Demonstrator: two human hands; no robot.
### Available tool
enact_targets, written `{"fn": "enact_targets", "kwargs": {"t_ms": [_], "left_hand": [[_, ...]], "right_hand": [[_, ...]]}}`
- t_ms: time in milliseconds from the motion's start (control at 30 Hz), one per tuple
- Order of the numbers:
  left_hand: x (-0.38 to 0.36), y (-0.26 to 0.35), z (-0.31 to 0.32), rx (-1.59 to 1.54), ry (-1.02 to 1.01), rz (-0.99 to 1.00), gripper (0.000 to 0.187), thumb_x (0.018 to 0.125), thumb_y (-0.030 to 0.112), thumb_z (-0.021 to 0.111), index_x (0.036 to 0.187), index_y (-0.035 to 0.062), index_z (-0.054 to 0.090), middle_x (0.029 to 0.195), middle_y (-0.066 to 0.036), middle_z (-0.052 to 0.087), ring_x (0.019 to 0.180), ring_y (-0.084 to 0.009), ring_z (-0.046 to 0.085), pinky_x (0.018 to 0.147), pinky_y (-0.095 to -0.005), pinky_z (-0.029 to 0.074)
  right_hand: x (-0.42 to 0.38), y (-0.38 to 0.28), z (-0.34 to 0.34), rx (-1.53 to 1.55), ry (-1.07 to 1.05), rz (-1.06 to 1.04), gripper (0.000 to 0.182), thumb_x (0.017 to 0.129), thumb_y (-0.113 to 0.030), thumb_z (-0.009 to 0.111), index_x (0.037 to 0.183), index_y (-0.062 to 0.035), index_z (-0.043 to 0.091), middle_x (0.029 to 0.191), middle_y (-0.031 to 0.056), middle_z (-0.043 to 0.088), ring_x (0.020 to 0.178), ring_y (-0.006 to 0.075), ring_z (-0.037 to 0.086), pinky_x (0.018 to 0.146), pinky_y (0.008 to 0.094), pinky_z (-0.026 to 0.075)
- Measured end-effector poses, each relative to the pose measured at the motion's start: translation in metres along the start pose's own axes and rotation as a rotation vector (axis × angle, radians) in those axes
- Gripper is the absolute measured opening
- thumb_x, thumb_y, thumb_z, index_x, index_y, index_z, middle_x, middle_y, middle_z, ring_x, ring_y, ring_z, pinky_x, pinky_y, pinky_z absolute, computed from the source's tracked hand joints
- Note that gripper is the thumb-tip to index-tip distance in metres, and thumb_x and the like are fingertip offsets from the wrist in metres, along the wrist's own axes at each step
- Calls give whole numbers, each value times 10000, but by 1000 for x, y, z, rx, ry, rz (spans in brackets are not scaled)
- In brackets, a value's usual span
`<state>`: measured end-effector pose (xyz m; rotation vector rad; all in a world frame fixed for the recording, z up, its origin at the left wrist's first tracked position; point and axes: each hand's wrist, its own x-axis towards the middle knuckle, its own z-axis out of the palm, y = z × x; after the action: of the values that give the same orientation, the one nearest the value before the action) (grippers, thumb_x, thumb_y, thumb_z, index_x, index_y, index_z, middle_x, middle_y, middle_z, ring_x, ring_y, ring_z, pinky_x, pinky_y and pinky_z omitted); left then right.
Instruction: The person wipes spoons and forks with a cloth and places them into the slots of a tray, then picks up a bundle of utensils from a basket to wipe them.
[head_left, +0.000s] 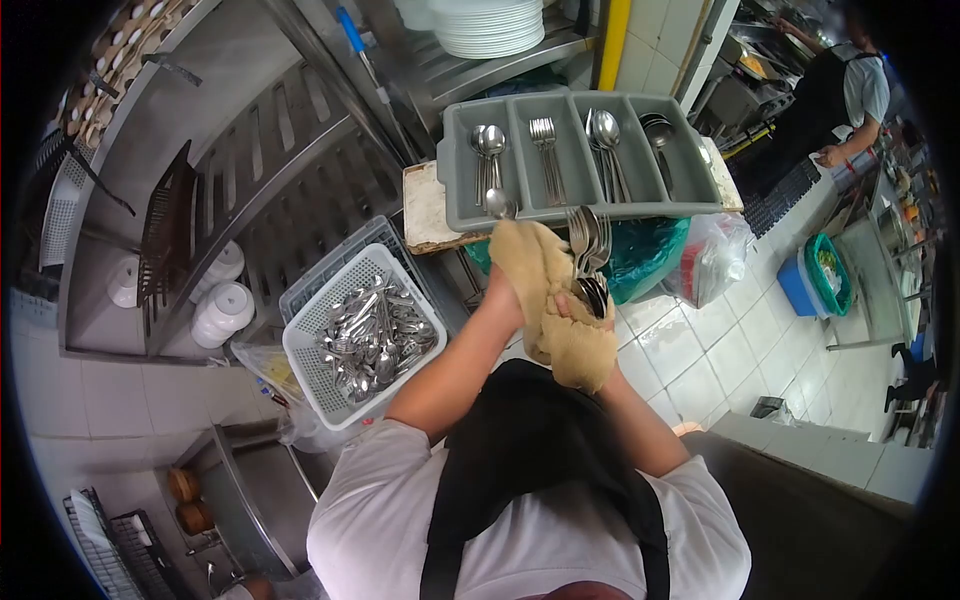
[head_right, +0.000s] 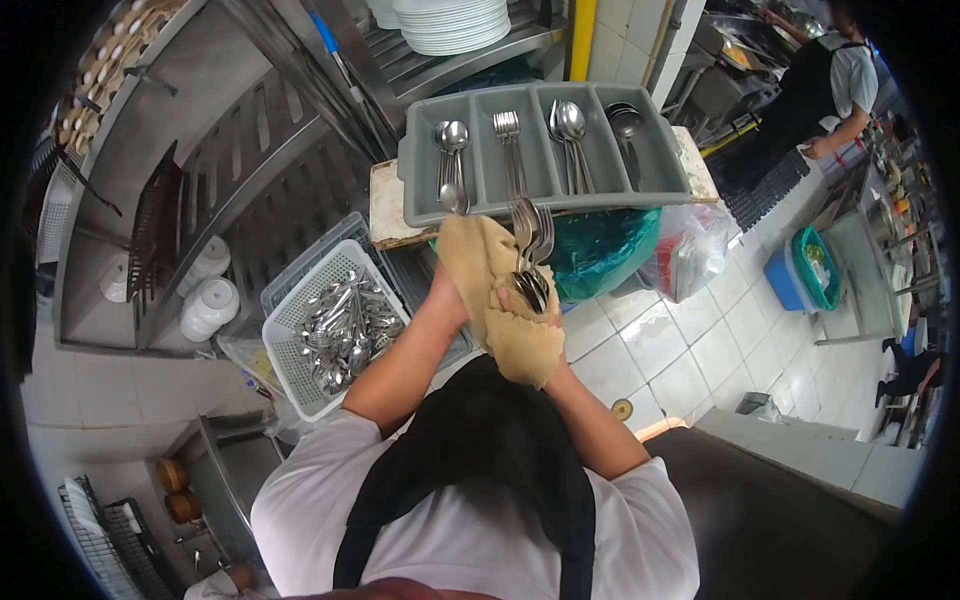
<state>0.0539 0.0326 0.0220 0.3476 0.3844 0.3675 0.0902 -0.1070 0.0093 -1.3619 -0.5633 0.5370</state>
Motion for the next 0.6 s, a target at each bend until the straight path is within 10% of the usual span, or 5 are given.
{"fn": "enact_targets", "kwargs": {"t_ms": [133,333,433,567,600], "left_hand": [[-21,-30,15,379,-10,142,181,913,198,523,1047,78,540,989,-50,574,889,-191,586,780,-356,502],[19,17,-21,166,-174,49,265,907,235,515,1090,45,531,1017,-103,585,927,-239,584,826,-398,485],[11,17,8,92,-91,-49,307,908,288,511,1107,54,525,1021,-92,586,903,-246,586,828,-406,475],[12,-14,-12,417,12,281,315,907,252,541,1152,57,512,1061,-67,572,892,-198,590,803,-340,489],[13,-13,-16,290,9,259,309,902,225,553,1155,54,512,1064,-58,569,890,-185,589,796,-322,487]], "right_hand": [[14,7,-3,74,17,-64,299,839,-144,670,1077,-35,525,942,30,618,811,116,582,705,258,485],[20,-28,-1,58,-25,196,219,893,-262,602,975,-59,584,879,13,608,720,103,554,610,262,451],[25,5,-26,-1117,-271,-811,222,898,-268,595,963,-56,588,878,22,618,696,105,566,586,272,455],[4,25,-16,596,-337,268,217,869,-169,614,1056,-66,578,946,26,633,749,106,610,629,265,489],[1,23,-16,111,-332,109,219,868,-160,612,1064,-70,574,952,29,631,756,109,612,638,264,493]]}}
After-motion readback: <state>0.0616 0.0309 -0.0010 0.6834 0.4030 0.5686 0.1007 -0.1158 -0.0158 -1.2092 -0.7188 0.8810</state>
